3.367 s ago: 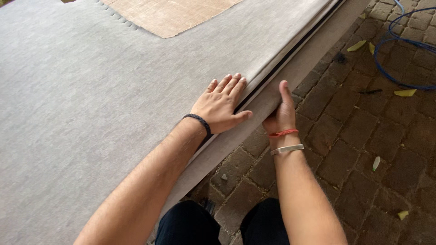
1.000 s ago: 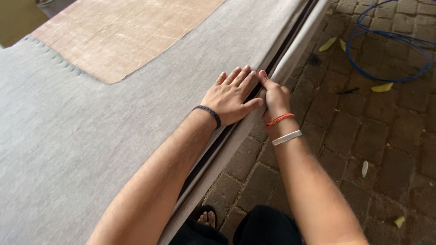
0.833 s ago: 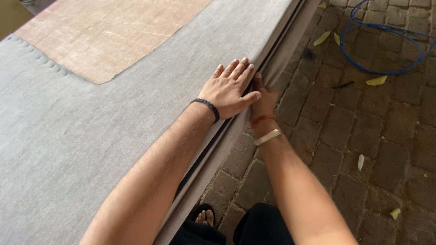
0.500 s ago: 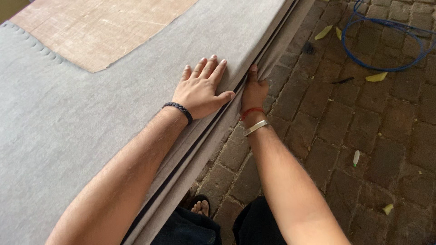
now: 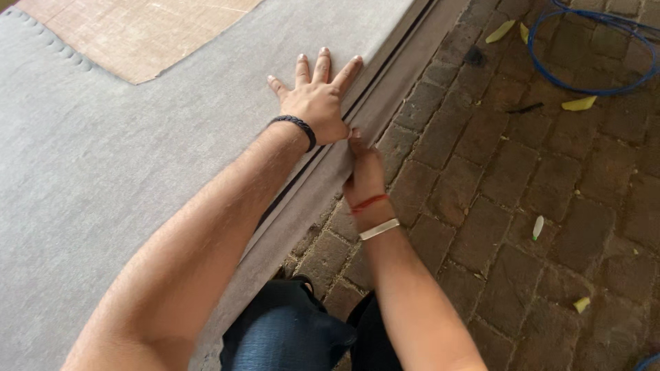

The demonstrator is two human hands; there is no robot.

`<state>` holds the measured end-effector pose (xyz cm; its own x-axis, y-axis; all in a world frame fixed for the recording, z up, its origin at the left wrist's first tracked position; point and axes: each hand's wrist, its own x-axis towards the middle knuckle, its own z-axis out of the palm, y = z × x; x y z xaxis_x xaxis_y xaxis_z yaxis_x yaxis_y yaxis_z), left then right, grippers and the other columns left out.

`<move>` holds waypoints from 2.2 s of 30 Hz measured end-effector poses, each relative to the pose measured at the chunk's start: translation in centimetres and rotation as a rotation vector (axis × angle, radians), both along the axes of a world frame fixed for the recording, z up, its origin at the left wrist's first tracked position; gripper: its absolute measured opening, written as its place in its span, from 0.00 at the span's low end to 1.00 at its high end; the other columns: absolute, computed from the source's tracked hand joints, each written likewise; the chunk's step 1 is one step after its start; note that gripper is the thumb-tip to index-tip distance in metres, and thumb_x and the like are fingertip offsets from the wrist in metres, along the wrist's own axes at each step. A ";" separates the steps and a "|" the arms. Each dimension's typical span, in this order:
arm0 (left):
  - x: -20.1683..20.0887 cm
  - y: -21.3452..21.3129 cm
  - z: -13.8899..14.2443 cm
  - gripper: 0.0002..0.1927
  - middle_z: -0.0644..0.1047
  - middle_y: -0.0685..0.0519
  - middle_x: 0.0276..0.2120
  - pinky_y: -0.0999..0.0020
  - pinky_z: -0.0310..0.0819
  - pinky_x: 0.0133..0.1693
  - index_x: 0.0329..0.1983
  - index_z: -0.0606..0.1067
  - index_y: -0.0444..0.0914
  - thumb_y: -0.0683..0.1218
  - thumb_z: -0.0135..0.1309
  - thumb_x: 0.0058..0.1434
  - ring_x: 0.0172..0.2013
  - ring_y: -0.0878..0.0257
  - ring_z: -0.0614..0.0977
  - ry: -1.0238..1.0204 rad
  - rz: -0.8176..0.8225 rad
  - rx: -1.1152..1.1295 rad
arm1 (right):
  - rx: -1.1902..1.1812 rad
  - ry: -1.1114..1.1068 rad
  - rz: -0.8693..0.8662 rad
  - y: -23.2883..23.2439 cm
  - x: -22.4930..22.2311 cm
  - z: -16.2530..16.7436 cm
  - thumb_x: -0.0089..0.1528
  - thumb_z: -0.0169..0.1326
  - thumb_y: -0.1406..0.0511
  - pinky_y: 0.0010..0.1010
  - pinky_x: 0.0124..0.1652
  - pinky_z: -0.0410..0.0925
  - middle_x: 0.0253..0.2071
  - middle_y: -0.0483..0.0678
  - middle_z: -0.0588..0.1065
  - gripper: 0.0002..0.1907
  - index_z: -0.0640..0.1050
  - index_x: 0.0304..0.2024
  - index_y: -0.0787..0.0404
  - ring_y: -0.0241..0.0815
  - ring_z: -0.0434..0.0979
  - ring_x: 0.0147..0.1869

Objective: The person fits a beige fabric cover over a large padded furniture panel, pressing and tucking the fabric edges along the panel's border and around its corners by hand. They use a gray cloth to grip and pull the fabric taut underneath, working along the sides and smoothing the surface.

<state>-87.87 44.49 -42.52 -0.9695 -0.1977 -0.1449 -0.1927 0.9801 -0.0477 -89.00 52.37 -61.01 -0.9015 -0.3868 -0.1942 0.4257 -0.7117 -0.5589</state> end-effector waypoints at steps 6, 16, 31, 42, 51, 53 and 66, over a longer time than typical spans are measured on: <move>-0.3 0.0 -0.8 0.62 0.39 0.49 0.78 0.19 0.32 0.66 0.76 0.38 0.69 0.62 0.70 0.50 0.75 0.41 0.39 0.017 0.016 -0.007 | 0.251 -0.003 -0.236 -3.0 -0.3 -1.9 0.69 0.50 0.57 0.35 0.47 0.71 0.45 0.53 0.79 0.21 0.78 0.53 0.68 0.44 0.76 0.48; -1.0 -0.3 -1.8 0.65 0.42 0.50 0.78 0.18 0.34 0.66 0.76 0.39 0.68 0.60 0.73 0.46 0.76 0.42 0.41 0.093 0.029 0.006 | 0.360 -0.011 -0.227 -2.8 -0.3 -1.0 0.68 0.54 0.54 0.34 0.52 0.70 0.51 0.55 0.78 0.26 0.74 0.57 0.70 0.45 0.76 0.54; -0.9 -0.6 -1.9 0.54 0.41 0.48 0.78 0.18 0.34 0.65 0.77 0.38 0.67 0.47 0.59 0.58 0.75 0.41 0.40 0.108 0.005 -0.036 | 0.171 0.077 -0.215 -1.8 -3.4 2.9 0.67 0.50 0.55 0.44 0.58 0.72 0.61 0.66 0.72 0.32 0.66 0.62 0.77 0.56 0.76 0.62; -0.5 -0.3 -0.4 0.48 0.40 0.47 0.78 0.19 0.33 0.66 0.78 0.39 0.65 0.57 0.57 0.64 0.75 0.40 0.40 0.073 -0.001 -0.003 | 0.414 0.150 -0.302 -1.5 -2.6 2.9 0.65 0.54 0.53 0.42 0.51 0.75 0.58 0.64 0.75 0.35 0.69 0.61 0.78 0.55 0.80 0.57; 0.0 0.1 1.6 0.52 0.39 0.47 0.78 0.19 0.28 0.66 0.77 0.39 0.65 0.54 0.59 0.59 0.75 0.42 0.37 0.018 0.009 0.070 | 0.617 0.102 -0.310 -0.9 -2.9 3.1 0.64 0.55 0.49 0.41 0.49 0.74 0.55 0.64 0.77 0.37 0.70 0.59 0.78 0.54 0.80 0.54; 0.1 0.2 1.7 0.52 0.39 0.48 0.78 0.19 0.29 0.66 0.77 0.39 0.65 0.56 0.59 0.58 0.76 0.42 0.38 0.015 0.016 0.067 | 0.609 0.108 -0.308 -0.9 -3.0 3.0 0.64 0.55 0.49 0.41 0.49 0.74 0.53 0.65 0.78 0.37 0.72 0.57 0.79 0.54 0.81 0.53; -0.3 0.1 1.3 0.54 0.40 0.50 0.79 0.21 0.33 0.67 0.78 0.39 0.66 0.53 0.60 0.56 0.76 0.44 0.39 0.015 0.035 0.007 | 0.791 0.099 -0.179 -0.5 -3.3 3.7 0.65 0.51 0.46 0.44 0.48 0.75 0.51 0.65 0.79 0.39 0.74 0.55 0.79 0.56 0.82 0.52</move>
